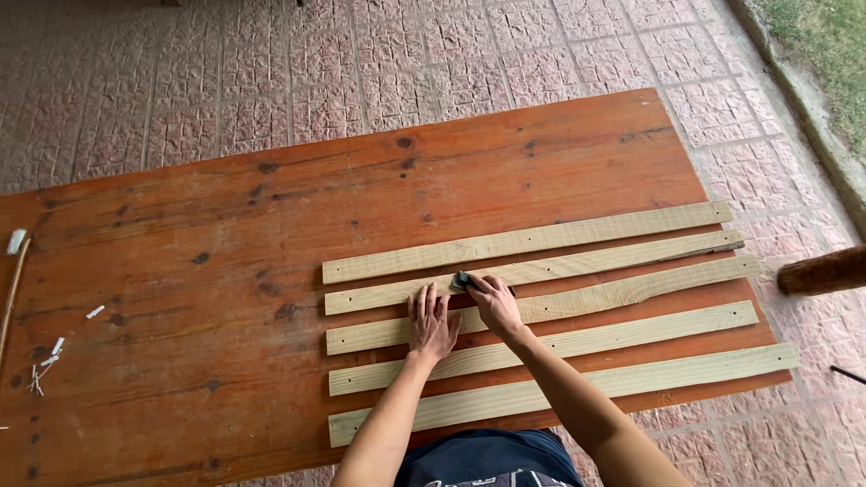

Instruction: The person sands the surfaces of several long wooden planks laid out on a workbench using a sanding block. The person moves the sanding block back and forth along the length of each plank repeatedly.

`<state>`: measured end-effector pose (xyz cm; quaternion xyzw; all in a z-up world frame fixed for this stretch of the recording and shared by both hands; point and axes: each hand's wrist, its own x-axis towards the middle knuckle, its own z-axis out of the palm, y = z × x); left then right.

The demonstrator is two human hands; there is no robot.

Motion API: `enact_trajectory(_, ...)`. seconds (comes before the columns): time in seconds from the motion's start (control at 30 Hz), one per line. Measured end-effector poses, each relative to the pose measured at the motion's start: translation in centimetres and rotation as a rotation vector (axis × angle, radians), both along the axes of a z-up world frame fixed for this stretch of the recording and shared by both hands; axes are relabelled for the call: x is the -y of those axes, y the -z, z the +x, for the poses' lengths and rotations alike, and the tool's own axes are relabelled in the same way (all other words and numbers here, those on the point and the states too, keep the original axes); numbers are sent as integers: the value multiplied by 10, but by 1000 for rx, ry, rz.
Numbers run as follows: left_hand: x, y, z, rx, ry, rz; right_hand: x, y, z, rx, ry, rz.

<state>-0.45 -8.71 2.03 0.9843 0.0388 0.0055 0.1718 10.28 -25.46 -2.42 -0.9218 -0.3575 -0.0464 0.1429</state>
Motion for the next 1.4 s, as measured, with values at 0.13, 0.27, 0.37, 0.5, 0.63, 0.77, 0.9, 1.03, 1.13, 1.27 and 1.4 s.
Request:
enact_trajectory(0.13,-4,1,-1,4,36,-22,20,-1,2,14,5,25)
enact_trajectory(0.27,-7,-10,-1,-127,101,-34,28,-3,12,5,88,-37)
enact_trajectory(0.37,-6,-17,0,-172,111,-47,24,6,17,8,137,-44)
enact_trajectory(0.5,-7,-19,-1,-187,100,-60,8,-5,3,-30,145,19)
enact_trajectory(0.63,-7,-16,-1,-178,103,-69,13,1,-6,-27,116,65)
enact_trajectory(0.77,-9,-12,0,-156,94,-83,29,-3,-4,-31,84,65)
enact_trajectory(0.9,-8,-8,0,-134,87,-64,33,-2,7,-30,113,18)
enact_trajectory(1.03,-9,-12,1,-140,84,-71,12,3,14,-5,111,18)
enact_trajectory(1.13,-8,-14,-1,-141,80,-69,-2,9,5,-4,93,32)
enact_trajectory(1.27,-9,-14,-1,-130,83,-50,4,6,-3,-36,39,56)
enact_trajectory(1.4,-12,-13,-4,-138,86,-62,30,-7,6,-26,74,-34)
